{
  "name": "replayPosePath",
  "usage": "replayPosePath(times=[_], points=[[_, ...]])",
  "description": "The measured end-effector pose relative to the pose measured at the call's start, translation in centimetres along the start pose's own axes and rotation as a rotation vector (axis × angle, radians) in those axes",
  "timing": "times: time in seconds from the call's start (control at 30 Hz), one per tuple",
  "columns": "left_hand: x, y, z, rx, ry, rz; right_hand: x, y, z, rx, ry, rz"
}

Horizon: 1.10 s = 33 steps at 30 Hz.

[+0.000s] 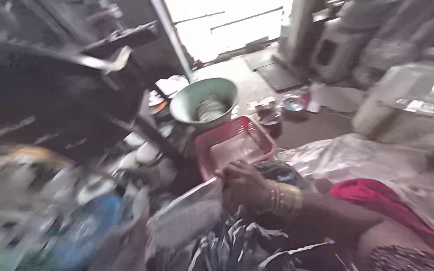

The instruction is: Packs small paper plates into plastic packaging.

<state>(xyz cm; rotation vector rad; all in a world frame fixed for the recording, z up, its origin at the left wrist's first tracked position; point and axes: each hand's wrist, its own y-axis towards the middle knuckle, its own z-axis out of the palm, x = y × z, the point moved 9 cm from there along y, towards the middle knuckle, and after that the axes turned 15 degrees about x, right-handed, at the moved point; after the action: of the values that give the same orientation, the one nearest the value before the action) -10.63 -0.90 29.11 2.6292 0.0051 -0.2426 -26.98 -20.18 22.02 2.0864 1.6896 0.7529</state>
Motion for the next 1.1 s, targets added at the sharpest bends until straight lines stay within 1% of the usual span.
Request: replayPosePath(times=[0.03, 0.07, 0.13, 0.17, 0.23, 0.33, 0.4, 0.5, 0.57, 0.6, 0.67, 0.7, 0.77, 0.83, 0.9, 0.93, 1.0, 1.07, 1.1], points=[[-1.4, 1.4, -0.6, 0.022, 0.219, 0.015, 0.2, 0.0, 0.2, 0.058, 0.009, -0.037], [-1.5, 2.4, -0.7, 0.066, 0.323, 0.019, 0.2, 0.1, 0.6, 0.128, 0.028, -0.07], [0.2, 3.6, -0.6, 0.156, 0.34, 0.074, 0.3, 0.0, 1.8, 0.273, 0.09, -0.121], [1.0, 3.7, -0.6, 0.196, 0.309, 0.087, 0.7, -0.2, 2.5, 0.322, 0.098, -0.15], [1.8, 3.8, -0.5, 0.227, 0.234, 0.072, 1.7, -0.9, 3.7, 0.352, 0.062, -0.225], [2.2, 2.8, 0.6, 0.19, 0.112, -0.019, 3.0, -1.6, 5.0, 0.415, 0.052, -0.273], [2.2, 1.5, 2.9, 0.208, 0.01, -0.067, 3.1, -1.1, 4.8, 0.432, 0.066, -0.263], [1.6, -1.9, 7.9, 0.288, -0.144, -0.179, 3.2, -0.5, 4.2, 0.454, 0.039, -0.258], [-0.4, -4.4, 10.2, 0.235, -0.252, -0.234, 3.4, -0.4, 4.2, 0.438, -0.01, -0.262], [-1.7, -5.4, 10.8, 0.192, -0.28, -0.234, 3.4, -0.3, 4.2, 0.426, -0.027, -0.254], [-3.8, -6.9, 11.4, 0.108, -0.309, -0.178, 3.6, 0.0, 4.2, 0.408, -0.03, -0.24], [-4.2, -7.5, 11.6, 0.083, -0.308, -0.174, 3.7, 0.3, 4.3, 0.405, -0.03, -0.234], [-3.5, -8.7, 12.3, 0.09, -0.306, -0.265, 3.8, 0.9, 4.4, 0.399, -0.021, -0.224], [-2.3, -9.5, 13.0, 0.156, -0.347, -0.379, 3.8, 1.7, 4.5, 0.389, 0.0, -0.206], [-1.7, -9.8, 13.5, 0.195, -0.352, -0.433, 3.8, 2.1, 4.6, 0.397, 0.012, -0.182], [-1.6, -9.7, 13.8, 0.248, -0.353, -0.461, 3.9, 2.3, 4.6, 0.402, 0.012, -0.174], [-1.1, -9.5, 14.9, 0.431, -0.396, -0.546, 4.1, 2.6, 4.4, 0.398, 0.006, -0.168], [-0.4, -9.5, 16.3, 0.613, -0.495, -0.638, 4.1, 2.8, 4.2, 0.393, -0.006, -0.15], [0.1, -9.6, 16.9, 0.653, -0.539, -0.668, 4.0, 2.9, 4.1, 0.392, -0.013, -0.136]])
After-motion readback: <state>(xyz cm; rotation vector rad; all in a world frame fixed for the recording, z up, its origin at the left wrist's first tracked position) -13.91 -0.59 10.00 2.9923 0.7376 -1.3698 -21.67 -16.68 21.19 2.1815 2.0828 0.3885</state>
